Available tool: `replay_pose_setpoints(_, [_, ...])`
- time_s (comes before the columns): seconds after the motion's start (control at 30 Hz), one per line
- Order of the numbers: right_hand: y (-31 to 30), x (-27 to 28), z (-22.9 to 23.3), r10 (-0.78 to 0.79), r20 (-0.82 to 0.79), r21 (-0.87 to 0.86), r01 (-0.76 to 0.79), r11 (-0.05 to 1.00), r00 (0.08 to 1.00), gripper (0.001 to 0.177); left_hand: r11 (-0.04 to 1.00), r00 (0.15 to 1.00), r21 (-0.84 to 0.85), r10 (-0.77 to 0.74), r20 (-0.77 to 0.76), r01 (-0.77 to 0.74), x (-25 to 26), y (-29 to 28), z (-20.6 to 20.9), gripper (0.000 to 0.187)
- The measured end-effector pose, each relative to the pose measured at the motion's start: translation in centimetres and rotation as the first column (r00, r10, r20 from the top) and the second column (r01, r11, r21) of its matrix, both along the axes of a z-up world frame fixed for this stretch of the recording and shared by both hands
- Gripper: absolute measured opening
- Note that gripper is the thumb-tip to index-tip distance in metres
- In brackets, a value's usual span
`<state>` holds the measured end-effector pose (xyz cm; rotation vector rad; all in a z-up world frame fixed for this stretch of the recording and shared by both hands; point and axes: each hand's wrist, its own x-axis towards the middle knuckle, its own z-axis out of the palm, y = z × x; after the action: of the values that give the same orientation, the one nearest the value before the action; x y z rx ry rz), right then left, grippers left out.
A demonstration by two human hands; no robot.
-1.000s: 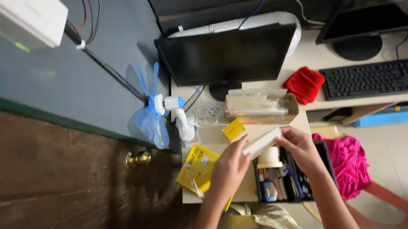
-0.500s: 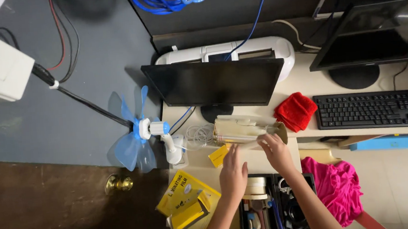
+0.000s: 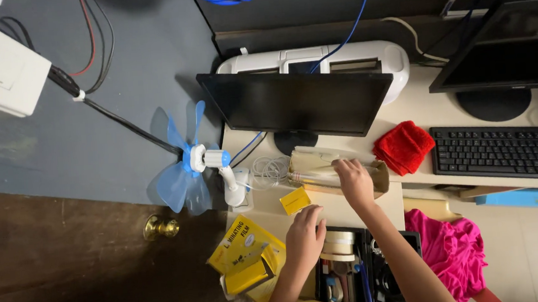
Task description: Opening boxes of laminating film and organizing the individual sheets for use.
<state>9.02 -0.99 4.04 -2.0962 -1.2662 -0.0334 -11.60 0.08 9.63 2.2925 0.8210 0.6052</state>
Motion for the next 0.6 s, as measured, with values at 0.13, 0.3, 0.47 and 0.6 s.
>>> replay_pose_setpoints(0.13, [-0.3,-0.1,-3.1,-0.004,0.066,0.007,0.003,1.000,0.998,0.010,0.999,1.000,-0.032,-0.005,-0.022,0.004,-0.1,0.4,0.5,0.030])
replay_pose_setpoints(0.3, [-1.2,0.8,-7.0,-0.002,-0.013,-0.044,0.002,0.999,1.000,0.018,0.993,0.996,-0.078,-0.088,-0.026,0.085,-0.7,-0.3,0.9,0.026])
replay_pose_setpoints(0.47, [-2.3,-0.6,-8.1,-0.107,-0.019,-0.105,0.105,0.989,0.994,0.029,0.988,0.991,-0.075,-0.136,-0.002,0.135,-1.9,-0.8,1.3,0.022])
replay_pose_setpoints(0.6, [-2.7,-1.0,-8.1,-0.117,0.013,-0.088,0.118,0.989,0.993,0.059,0.980,0.985,-0.108,-0.171,-0.022,0.168,-3.1,-0.9,2.2,0.021])
